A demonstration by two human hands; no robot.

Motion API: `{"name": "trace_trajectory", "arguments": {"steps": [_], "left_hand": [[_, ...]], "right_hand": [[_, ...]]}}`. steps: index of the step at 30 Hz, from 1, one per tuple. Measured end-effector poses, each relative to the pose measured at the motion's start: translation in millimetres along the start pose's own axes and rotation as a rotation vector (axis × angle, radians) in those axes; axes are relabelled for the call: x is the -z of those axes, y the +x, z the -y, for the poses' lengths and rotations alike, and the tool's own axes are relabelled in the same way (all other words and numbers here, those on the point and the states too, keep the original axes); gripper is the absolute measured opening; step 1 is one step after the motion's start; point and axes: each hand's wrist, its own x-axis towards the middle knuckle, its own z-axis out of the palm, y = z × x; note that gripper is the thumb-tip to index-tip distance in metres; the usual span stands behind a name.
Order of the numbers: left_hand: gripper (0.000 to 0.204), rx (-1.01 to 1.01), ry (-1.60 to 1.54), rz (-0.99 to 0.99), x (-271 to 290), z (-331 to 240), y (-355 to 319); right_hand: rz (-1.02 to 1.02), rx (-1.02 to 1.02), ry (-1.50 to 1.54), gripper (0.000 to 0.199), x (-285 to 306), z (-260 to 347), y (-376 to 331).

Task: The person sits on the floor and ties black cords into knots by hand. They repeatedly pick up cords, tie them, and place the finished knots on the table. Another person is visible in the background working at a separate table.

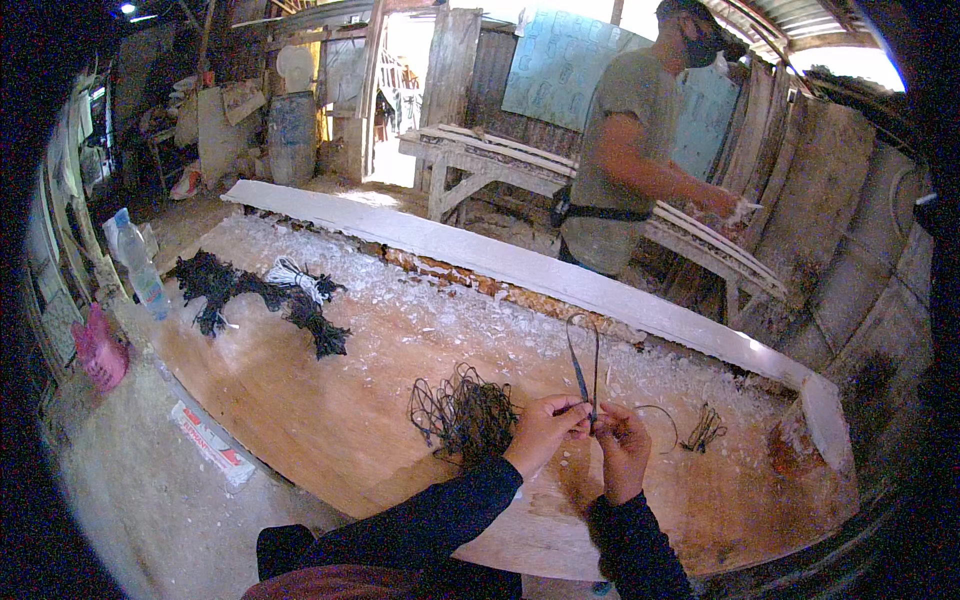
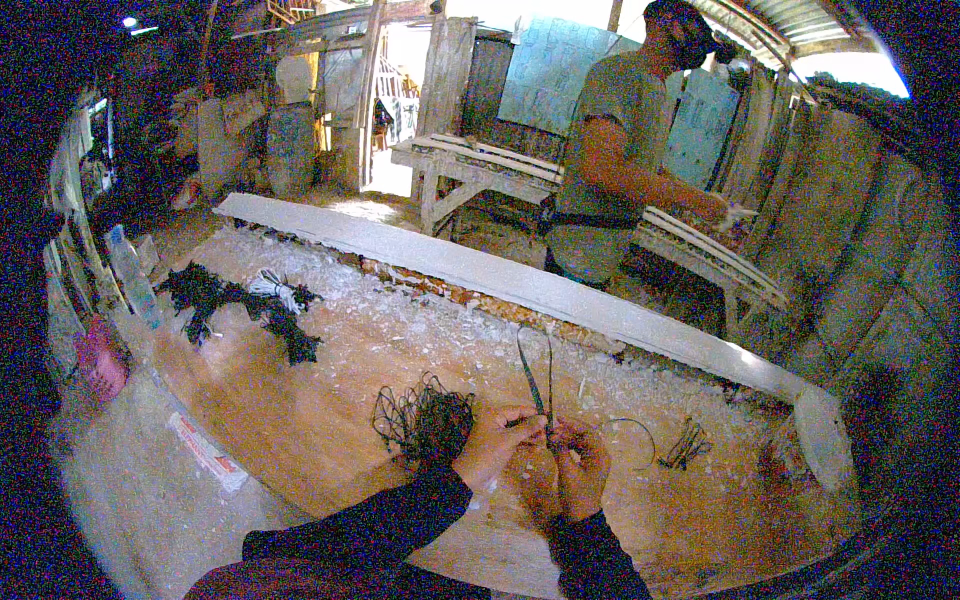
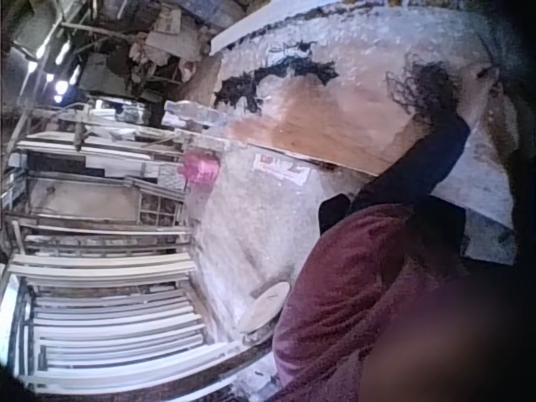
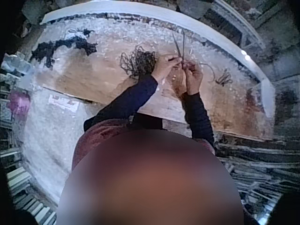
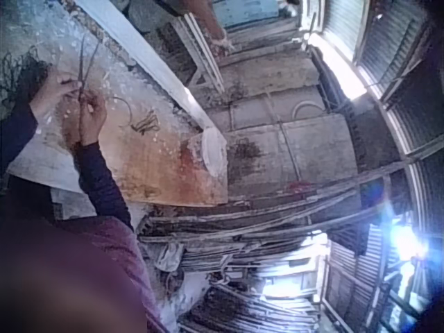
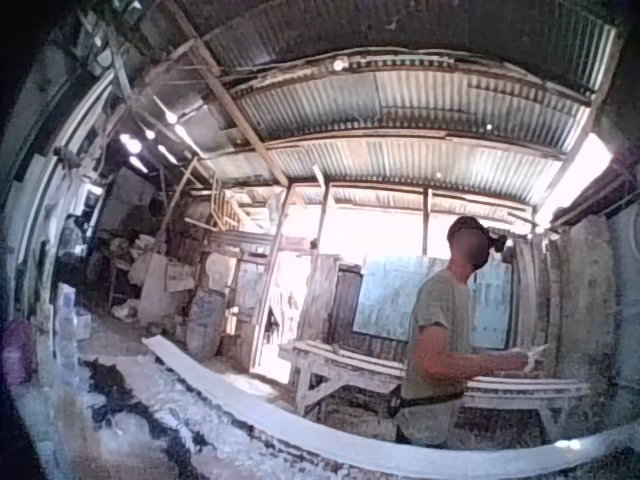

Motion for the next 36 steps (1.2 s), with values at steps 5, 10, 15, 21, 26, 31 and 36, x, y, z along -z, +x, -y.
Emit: {"name": "trace_trajectory", "arguments": {"steps": [5,10,15,21,26,31,36], "left_hand": [[0.02,-0.021,0.035,0.042,1,-1,-1],[0.021,-0.005,0.183,0.035,-2,-7,-6],[0.021,0.016,0.13,0.029,-2,-3,-4],[0.021,-0.02,0.07,0.061,1,3,-1],[0.019,0.026,-0.048,0.006,0,1,0],[0.017,0.099,-0.147,-0.027,3,0,1],[0.017,0.128,-0.181,-0.05,4,2,2]], "right_hand": [[0.009,-0.038,0.021,0.014,3,-6,3],[-0.003,-0.083,-0.053,0.012,7,-8,3],[0.033,-0.058,-0.07,0.009,8,-10,3],[0.043,-0.048,0.009,0.014,7,-13,5],[0.04,-0.054,0.005,0.015,5,-6,3],[0.046,-0.051,-0.064,0.026,3,0,1],[0.082,0.051,-0.037,0.03,3,-1,1]]}}
